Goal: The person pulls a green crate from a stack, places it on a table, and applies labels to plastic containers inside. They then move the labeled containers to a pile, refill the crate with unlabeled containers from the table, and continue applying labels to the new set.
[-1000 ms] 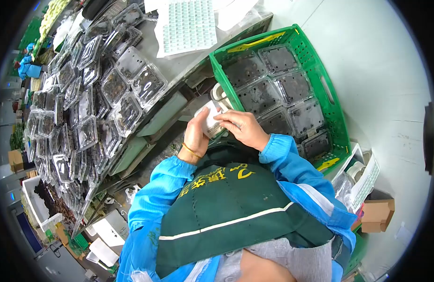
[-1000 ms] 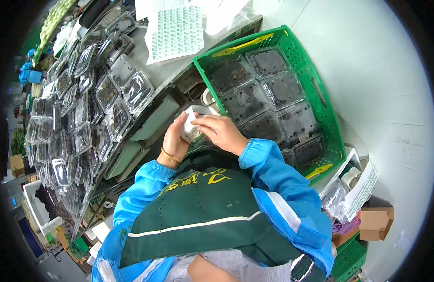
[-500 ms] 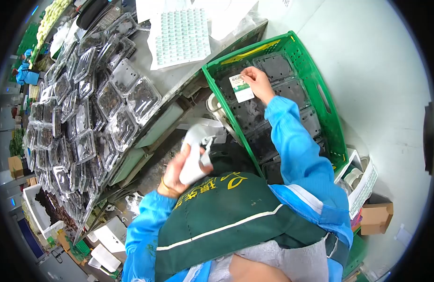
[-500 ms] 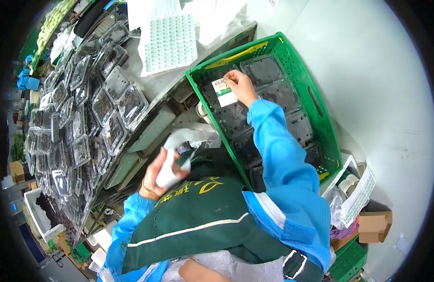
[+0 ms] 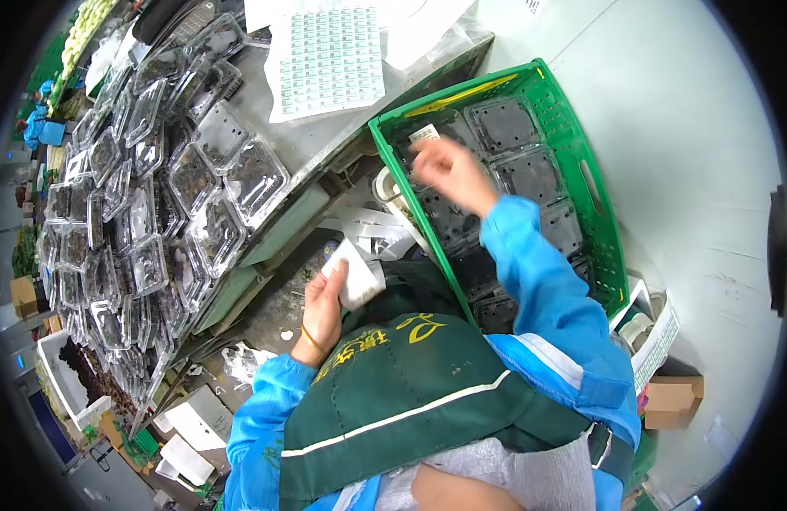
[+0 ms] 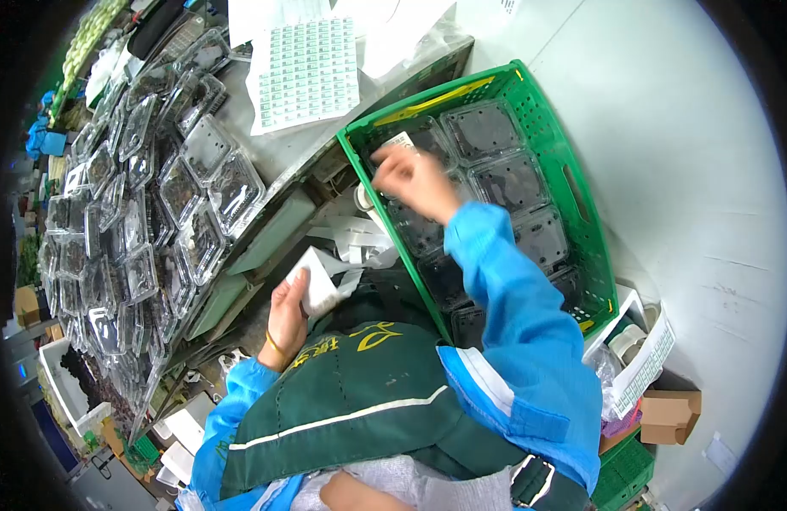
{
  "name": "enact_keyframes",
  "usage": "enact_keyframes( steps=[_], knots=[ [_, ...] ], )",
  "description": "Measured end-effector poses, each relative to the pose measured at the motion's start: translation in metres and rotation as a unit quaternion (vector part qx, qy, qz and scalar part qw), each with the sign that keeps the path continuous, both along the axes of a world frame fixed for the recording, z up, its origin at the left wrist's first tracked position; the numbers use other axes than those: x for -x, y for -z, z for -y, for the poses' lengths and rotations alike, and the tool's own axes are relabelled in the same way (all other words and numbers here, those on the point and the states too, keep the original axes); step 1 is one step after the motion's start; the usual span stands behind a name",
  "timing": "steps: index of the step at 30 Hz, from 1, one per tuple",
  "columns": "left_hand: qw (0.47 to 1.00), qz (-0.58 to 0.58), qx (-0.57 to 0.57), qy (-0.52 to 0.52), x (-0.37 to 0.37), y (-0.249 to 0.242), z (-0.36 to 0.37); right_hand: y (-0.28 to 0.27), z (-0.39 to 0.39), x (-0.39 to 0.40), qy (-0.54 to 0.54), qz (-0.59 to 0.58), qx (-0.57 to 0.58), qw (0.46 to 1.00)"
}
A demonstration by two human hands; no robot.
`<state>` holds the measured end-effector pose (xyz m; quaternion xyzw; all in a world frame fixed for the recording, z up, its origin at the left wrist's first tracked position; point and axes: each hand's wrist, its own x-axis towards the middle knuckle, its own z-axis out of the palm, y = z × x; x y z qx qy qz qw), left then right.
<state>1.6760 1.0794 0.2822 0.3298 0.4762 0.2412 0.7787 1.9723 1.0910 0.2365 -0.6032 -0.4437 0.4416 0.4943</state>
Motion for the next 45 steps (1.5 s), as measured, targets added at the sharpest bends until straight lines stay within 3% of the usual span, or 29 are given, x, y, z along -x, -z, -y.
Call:
enact_keyframes(
  steps=[1,2,4,5,7,11,14,15,18,19,21,23,24,25,27,29,31,33,35,38,41,45],
  knots=[
    [0.999,0.008,0.014,-0.034,-0.008,0.007,-0.004,-0.031,0.018,0.025,-0.111,-0.102,0.049,0.987],
    [0.999,0.012,0.016,-0.044,-0.015,0.008,-0.007,-0.037,0.035,0.041,-0.222,0.047,-0.080,0.971],
    [0.999,0.015,0.020,-0.047,-0.025,0.011,-0.008,-0.056,0.058,0.074,-0.245,0.002,0.006,0.970],
    [0.999,0.025,0.017,-0.037,-0.029,0.012,-0.007,-0.042,0.067,0.081,-0.198,0.083,-0.058,0.975],
    [0.999,0.035,0.019,-0.023,-0.033,0.016,-0.003,-0.038,0.076,0.085,-0.114,0.052,-0.097,0.987],
    [0.999,0.026,0.019,0.008,-0.034,0.025,0.004,-0.035,0.094,0.087,-0.105,0.094,-0.122,0.983],
    [0.993,0.039,0.024,-0.110,-0.018,0.035,-0.009,-0.034,0.099,0.075,0.002,-0.029,-0.140,0.990],
    [0.984,0.075,0.019,-0.159,-0.007,0.027,-0.022,-0.042,0.102,0.039,0.064,-0.194,-0.018,0.979],
    [0.962,0.230,0.145,-0.029,0.000,-0.021,-0.011,0.006,0.090,-0.017,0.055,-0.062,0.043,0.996],
    [0.964,0.182,0.192,-0.034,0.004,-0.029,-0.003,0.014,0.084,-0.025,0.041,-0.074,0.072,0.994],
    [0.928,0.273,0.244,0.077,0.028,-0.016,0.009,0.052,0.074,-0.041,0.006,0.045,0.109,0.993],
    [0.932,0.223,0.248,0.144,0.025,-0.036,0.023,0.064,0.061,-0.045,0.002,0.101,0.132,0.986],
    [0.939,0.177,0.131,0.265,0.026,-0.039,0.024,0.070,0.058,-0.043,0.000,0.157,0.155,0.975],
    [0.907,0.126,-0.025,0.402,0.024,-0.046,0.017,0.075,0.059,-0.040,-0.001,0.154,0.154,0.976],
    [0.863,0.039,-0.126,0.487,0.019,-0.044,0.020,0.081,0.062,-0.037,0.037,0.367,0.041,0.928],
    [0.907,-0.021,-0.075,0.413,0.018,-0.033,0.025,0.045,0.067,-0.017,0.089,0.369,0.047,0.924],
    [0.944,-0.050,-0.079,0.316,0.012,-0.025,0.027,0.009,0.077,0.006,0.101,0.224,0.037,0.969],
    [0.971,-0.052,-0.078,0.221,0.006,-0.012,0.026,-0.024,0.097,0.047,-0.056,-0.034,-0.003,0.998],
    [0.987,-0.042,-0.035,0.152,0.000,-0.002,0.023,-0.051,0.111,0.083,-0.193,-0.033,-0.029,0.980],
    [0.990,-0.012,-0.036,0.134,-0.008,0.004,0.022,-0.039,0.122,0.114,-0.124,0.054,-0.092,0.987],
    [0.992,0.004,-0.016,0.127,-0.012,0.007,0.025,-0.035,0.128,0.115,-0.096,0.062,-0.135,0.984],
    [0.996,0.028,0.029,0.083,-0.015,0.008,0.030,-0.041,0.140,0.118,-0.023,0.044,-0.073,0.996]
  ],
)
